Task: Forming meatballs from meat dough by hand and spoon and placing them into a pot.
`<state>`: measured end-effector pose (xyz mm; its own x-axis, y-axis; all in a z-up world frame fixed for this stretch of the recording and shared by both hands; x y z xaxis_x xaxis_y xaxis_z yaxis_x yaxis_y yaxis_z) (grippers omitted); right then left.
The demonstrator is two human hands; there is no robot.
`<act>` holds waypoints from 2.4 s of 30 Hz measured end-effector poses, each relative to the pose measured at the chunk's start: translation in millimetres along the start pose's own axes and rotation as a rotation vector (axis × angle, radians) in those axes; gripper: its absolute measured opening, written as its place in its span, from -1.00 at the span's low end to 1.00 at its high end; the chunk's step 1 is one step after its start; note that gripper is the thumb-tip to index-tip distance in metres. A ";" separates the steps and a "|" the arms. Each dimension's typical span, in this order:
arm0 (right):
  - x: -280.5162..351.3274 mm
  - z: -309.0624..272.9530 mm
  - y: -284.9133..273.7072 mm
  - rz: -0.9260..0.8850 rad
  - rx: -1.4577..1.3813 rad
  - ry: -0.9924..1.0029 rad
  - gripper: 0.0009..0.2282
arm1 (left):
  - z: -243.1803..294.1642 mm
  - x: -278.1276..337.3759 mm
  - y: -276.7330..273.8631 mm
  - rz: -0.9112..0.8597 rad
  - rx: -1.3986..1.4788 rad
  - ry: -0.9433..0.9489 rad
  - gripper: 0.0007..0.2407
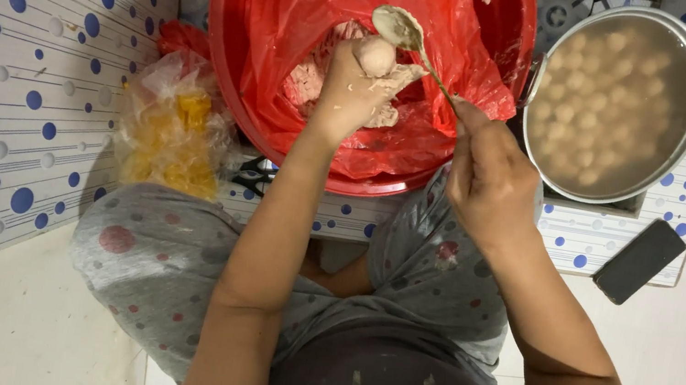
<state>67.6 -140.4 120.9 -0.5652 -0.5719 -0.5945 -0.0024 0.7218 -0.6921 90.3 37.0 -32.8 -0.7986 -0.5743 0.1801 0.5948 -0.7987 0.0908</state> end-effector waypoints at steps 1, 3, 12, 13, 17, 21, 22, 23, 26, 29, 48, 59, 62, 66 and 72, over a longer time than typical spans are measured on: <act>1.3 -1.4 2.0 -0.003 0.000 -0.026 -0.75 | -6.2 -2.0 -0.4 0.010 0.002 -0.031 -0.83; 4.4 -4.6 6.7 -0.006 0.001 -0.050 -0.73 | -25.2 -7.2 0.6 0.018 0.004 -0.062 -0.82; 105.9 114.2 61.5 0.068 -0.790 1.124 -0.86 | -113.1 -30.9 -3.1 0.006 -0.851 0.011 -0.72; 118.7 120.8 56.5 0.111 -0.847 1.244 -0.85 | -110.9 -31.8 0.1 0.016 -0.821 0.046 -0.78; 157.9 171.9 5.2 0.277 -0.730 1.325 -0.84 | -175.4 -50.5 -9.0 0.092 -0.762 -0.005 -0.88; 204.5 260.2 -50.3 0.478 -0.473 1.216 -0.83 | -241.9 -58.8 -42.0 0.224 -0.743 -0.138 -0.86; 215.9 280.3 -65.0 0.505 -0.394 1.185 -0.89 | -245.3 -55.2 -42.6 0.198 -0.773 -0.152 -0.87; 227.6 299.9 -78.9 0.529 -0.317 1.153 -0.93 | -248.8 -50.9 -44.4 0.173 -0.804 -0.168 -0.87; 237.2 334.0 -100.1 0.538 -0.036 1.046 -0.86 | -295.9 -64.7 -64.4 0.228 -0.708 -0.223 -0.85; 254.5 357.8 -106.4 0.603 0.029 1.020 -0.83 | -293.6 -70.4 -66.6 0.133 -0.920 -0.117 -0.72; 191.0 166.0 20.0 0.590 -0.675 1.126 -0.82 | -132.3 -33.8 -43.5 0.108 -0.260 -0.175 -0.72; 174.9 162.1 28.0 0.548 -0.746 1.007 -0.79 | -128.4 -41.8 -51.3 0.233 0.291 -0.162 -0.79; 175.3 161.8 30.3 0.543 -0.742 1.011 -0.79 | -145.6 -34.5 -49.1 0.339 0.307 -0.226 -0.75; 176.8 165.1 33.0 0.531 -0.729 1.015 -0.79 | -152.8 -55.7 -67.1 0.359 0.175 -0.084 -0.69; 180.3 167.1 37.3 0.540 -0.743 1.024 -0.80 | -69.7 -20.3 -39.4 0.257 0.035 -0.137 -0.59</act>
<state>103.5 -281.7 -80.6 -0.9860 0.1501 0.0720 0.1568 0.9827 0.0990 76.7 67.6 -108.3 -0.6029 -0.7255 0.3318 0.7808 -0.6220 0.0587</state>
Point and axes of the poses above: each hand's wrist, its own x-axis away from the middle knuckle, its own y-axis out of the palm, z = x × y, the point moved 10 cm from there along -x, towards the middle knuckle, and after that the axes turned 9 degrees about z, right-handed, at the moved point
